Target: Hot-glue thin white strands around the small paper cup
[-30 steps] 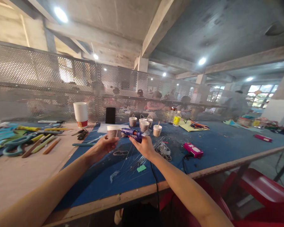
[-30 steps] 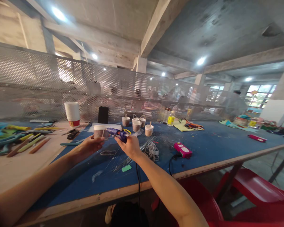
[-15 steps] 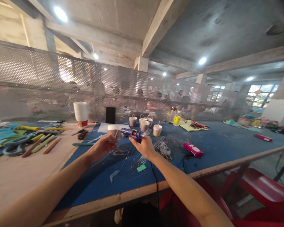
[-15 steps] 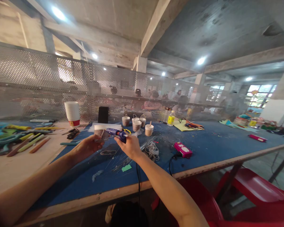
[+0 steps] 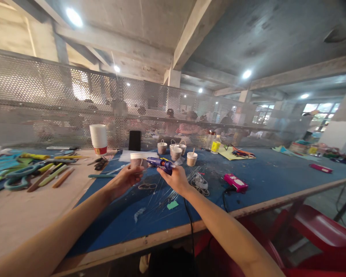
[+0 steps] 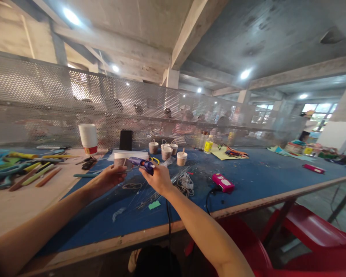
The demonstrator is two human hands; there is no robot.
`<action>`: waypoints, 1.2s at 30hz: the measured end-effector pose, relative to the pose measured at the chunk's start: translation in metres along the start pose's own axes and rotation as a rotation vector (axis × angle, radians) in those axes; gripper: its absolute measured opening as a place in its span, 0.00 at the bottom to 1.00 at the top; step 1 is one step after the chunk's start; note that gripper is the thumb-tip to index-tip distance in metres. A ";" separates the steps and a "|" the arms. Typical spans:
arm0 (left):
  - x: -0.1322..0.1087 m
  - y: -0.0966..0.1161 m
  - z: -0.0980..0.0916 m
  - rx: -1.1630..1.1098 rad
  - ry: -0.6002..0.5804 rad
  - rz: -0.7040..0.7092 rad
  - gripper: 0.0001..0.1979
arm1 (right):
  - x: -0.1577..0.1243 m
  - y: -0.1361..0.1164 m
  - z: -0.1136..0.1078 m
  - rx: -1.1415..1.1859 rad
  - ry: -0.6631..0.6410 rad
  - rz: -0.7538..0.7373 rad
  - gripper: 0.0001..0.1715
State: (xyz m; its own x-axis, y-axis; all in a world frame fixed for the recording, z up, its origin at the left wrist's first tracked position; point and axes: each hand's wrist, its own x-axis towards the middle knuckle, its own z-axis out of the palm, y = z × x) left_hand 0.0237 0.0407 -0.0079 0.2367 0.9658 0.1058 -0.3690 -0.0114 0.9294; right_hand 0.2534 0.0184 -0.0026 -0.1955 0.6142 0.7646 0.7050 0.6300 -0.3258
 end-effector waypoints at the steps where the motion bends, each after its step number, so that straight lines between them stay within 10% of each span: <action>1: -0.001 0.001 0.001 -0.006 -0.002 -0.005 0.10 | 0.000 0.000 0.000 0.000 -0.001 -0.003 0.24; 36: -0.008 0.007 0.009 -0.004 0.002 0.006 0.13 | 0.001 0.001 0.000 -0.040 -0.005 -0.047 0.22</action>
State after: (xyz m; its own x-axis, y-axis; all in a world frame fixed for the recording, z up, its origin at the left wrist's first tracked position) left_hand 0.0277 0.0303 0.0007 0.2330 0.9662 0.1106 -0.3742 -0.0159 0.9272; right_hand 0.2539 0.0197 -0.0028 -0.2320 0.5868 0.7758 0.7217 0.6386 -0.2672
